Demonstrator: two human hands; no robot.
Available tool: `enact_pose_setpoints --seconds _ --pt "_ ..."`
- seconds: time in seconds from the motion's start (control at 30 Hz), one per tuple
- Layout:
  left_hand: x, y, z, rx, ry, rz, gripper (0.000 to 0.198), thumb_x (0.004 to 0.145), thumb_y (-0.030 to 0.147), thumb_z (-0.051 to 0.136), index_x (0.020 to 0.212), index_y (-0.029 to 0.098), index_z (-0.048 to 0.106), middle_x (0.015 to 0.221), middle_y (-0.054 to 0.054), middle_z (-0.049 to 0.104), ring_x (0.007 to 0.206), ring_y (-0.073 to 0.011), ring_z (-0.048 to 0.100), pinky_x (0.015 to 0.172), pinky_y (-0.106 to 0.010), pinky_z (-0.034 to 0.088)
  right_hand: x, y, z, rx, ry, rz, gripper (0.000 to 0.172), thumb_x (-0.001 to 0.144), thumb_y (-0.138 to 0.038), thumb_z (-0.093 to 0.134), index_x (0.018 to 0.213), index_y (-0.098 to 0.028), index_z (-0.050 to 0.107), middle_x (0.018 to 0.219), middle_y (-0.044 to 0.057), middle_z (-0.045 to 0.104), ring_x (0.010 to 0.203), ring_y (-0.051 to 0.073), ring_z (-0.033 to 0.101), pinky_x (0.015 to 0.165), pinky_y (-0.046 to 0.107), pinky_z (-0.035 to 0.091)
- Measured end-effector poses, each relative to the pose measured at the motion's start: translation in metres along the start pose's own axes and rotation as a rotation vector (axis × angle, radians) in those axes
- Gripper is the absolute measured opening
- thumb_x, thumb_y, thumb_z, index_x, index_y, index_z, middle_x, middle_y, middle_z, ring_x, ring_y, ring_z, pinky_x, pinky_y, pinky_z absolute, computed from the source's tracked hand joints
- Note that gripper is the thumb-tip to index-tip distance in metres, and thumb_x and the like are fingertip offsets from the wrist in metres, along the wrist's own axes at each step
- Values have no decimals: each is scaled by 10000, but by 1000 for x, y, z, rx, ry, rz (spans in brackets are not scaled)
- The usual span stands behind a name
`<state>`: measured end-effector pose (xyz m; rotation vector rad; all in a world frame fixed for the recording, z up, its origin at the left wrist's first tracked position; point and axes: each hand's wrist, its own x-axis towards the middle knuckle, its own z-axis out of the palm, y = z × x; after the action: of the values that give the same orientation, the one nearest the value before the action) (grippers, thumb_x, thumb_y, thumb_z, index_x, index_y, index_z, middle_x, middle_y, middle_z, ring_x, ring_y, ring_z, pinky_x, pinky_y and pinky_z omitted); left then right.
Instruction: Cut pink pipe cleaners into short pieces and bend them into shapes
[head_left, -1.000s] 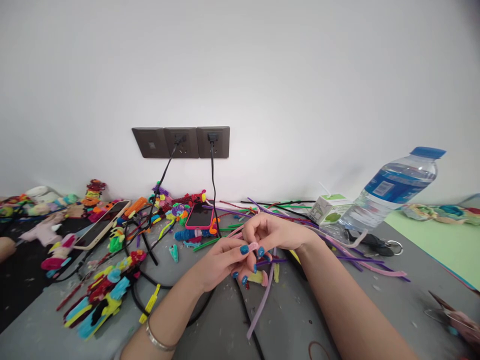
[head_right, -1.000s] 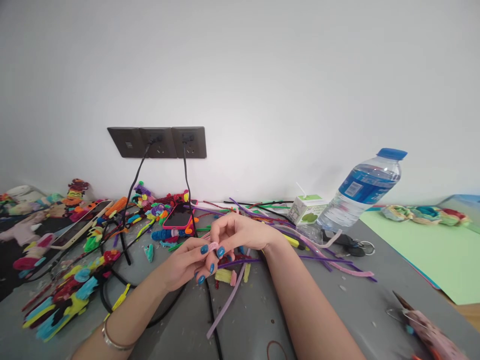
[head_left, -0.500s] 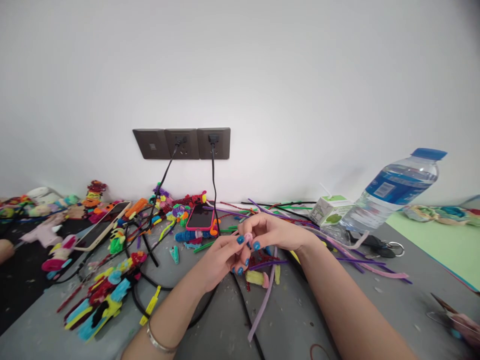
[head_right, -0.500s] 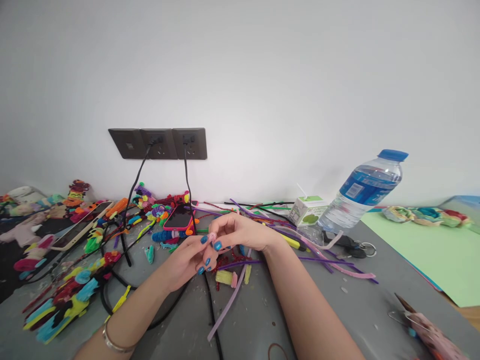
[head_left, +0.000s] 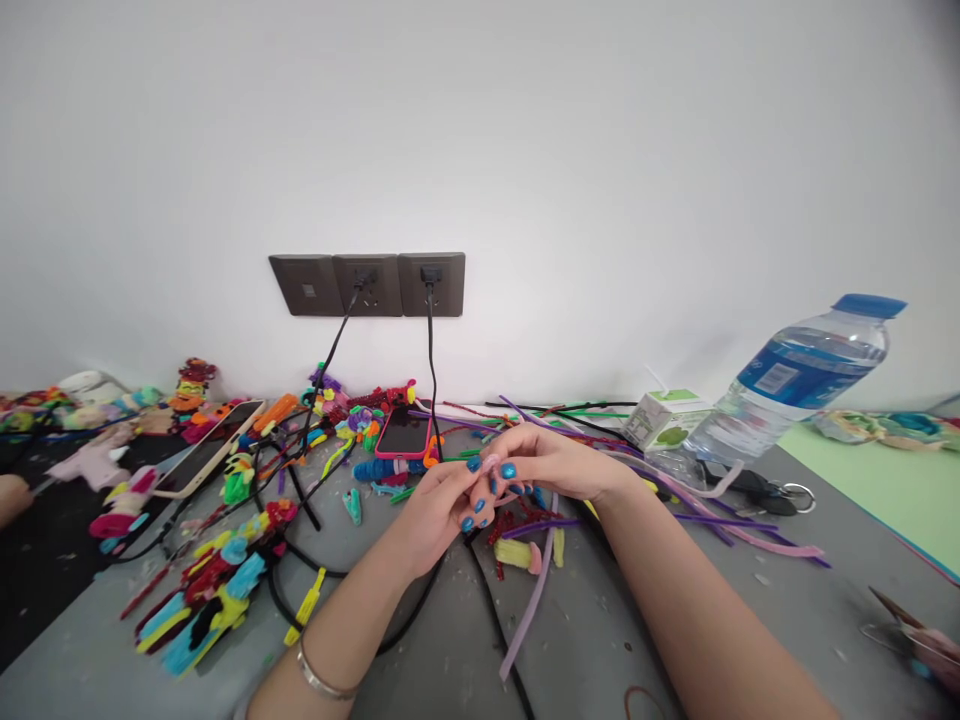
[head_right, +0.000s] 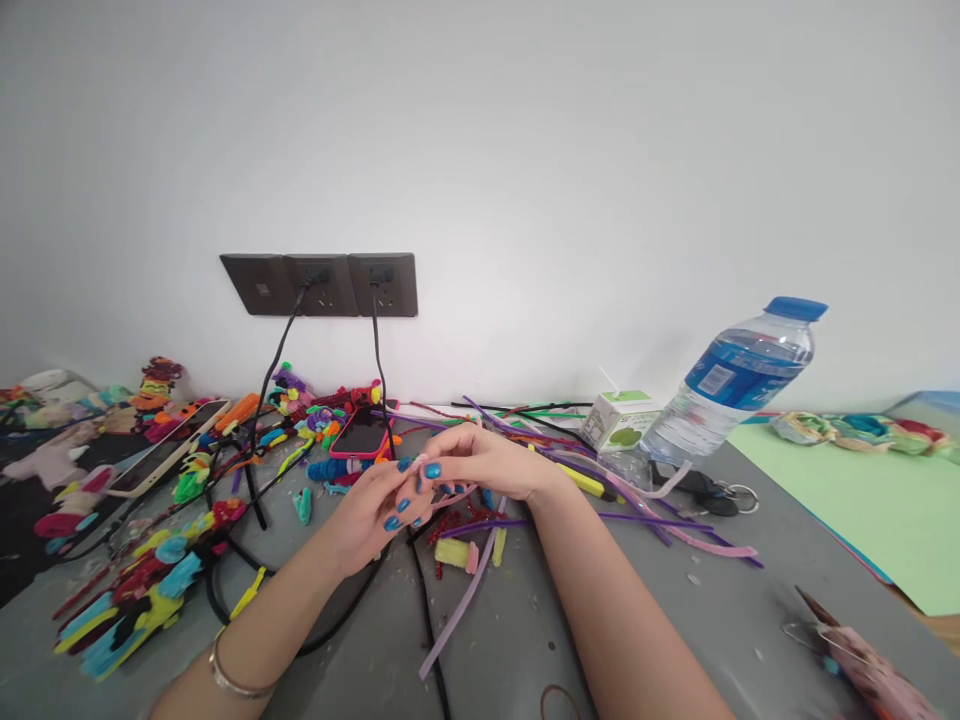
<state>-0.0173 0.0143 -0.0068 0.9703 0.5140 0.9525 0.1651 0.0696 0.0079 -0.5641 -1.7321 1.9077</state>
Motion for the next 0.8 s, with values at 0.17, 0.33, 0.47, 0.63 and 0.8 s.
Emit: enact_pose_setpoints --seconds 0.17,0.33,0.47,0.63,0.8 --pt "0 0 -1 136 35 9 460 905 448 534 543 184 427 471 58 330 489 -89 286 562 -283 241 1 -4 5 34 13 -19 246 831 -370 742 832 -147 637 765 11 667 671 110 597 610 214 430" --pt "4 -5 -4 337 141 57 458 901 519 483 586 201 383 503 58 348 508 -96 294 555 -282 227 4 -9 9 31 78 -43 265 832 -350 747 870 -167 559 768 -6 651 663 89 568 609 194 409" --pt "7 -5 -6 449 216 59 459 887 545 468 595 201 386 508 61 344 496 -90 290 536 -270 217 6 -10 9 -85 157 -30 264 809 -355 759 839 -150 596 773 19 672 689 113 588 621 220 427" --pt "8 -1 -6 471 220 72 451 870 537 480 587 200 379 536 59 344 493 -83 295 519 -256 230 8 -8 9 -151 206 -47 282 800 -391 753 833 -142 625 768 41 690 711 151 625 692 280 469" --pt "7 -1 -7 455 224 49 418 860 456 476 548 205 356 490 67 316 472 -79 278 512 -253 232 8 -7 7 -157 203 -31 272 784 -378 766 833 -134 657 768 38 696 694 138 617 681 261 469"
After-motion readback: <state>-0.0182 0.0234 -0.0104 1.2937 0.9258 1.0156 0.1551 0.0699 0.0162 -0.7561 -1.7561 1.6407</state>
